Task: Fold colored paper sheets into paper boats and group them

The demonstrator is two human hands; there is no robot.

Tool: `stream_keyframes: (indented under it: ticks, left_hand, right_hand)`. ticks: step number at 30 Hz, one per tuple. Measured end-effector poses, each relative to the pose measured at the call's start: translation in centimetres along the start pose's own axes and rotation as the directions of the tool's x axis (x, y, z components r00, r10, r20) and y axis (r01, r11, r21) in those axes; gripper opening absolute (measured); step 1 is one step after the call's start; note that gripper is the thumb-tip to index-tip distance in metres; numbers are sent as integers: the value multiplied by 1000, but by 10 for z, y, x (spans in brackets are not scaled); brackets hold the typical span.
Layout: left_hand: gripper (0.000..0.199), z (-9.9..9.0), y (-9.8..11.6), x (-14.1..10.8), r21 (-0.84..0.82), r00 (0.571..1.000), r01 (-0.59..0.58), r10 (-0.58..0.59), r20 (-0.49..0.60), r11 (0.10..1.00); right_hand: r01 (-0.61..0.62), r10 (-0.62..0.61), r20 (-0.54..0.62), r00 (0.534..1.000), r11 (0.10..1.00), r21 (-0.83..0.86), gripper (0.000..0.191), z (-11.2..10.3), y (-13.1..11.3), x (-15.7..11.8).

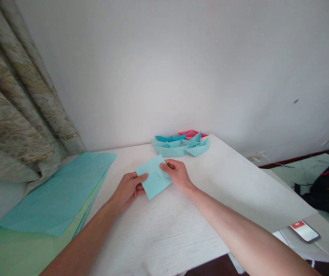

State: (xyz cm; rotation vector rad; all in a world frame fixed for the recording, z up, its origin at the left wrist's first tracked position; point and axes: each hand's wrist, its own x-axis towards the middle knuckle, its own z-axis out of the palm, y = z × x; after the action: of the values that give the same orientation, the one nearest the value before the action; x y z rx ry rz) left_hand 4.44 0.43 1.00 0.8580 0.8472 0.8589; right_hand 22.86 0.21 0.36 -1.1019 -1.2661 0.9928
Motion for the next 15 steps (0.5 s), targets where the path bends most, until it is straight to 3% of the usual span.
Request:
stream_keyframes:
  ticks: [5,8,11,15]
  left_hand:
    - [22,-3,2,2,82,996,-49,54,-71,995]
    - [27,-8,4,5,308,955,-151,219,-200,939]
    - [29,-14,5,7,598,894,-261,423,-146,758]
    - [29,-16,1,7,819,896,-288,443,47,496]
  right_hand:
    - [-29,29,49,998,1000,-4,30,-2,4,2]
    - [-40,50,73,996,991,-128,27,-4,7,2]
    - [19,15,93,996,932,-361,24,-6,9,2]
    - [102,-36,131,991,833,-544,18,-7,8,1]
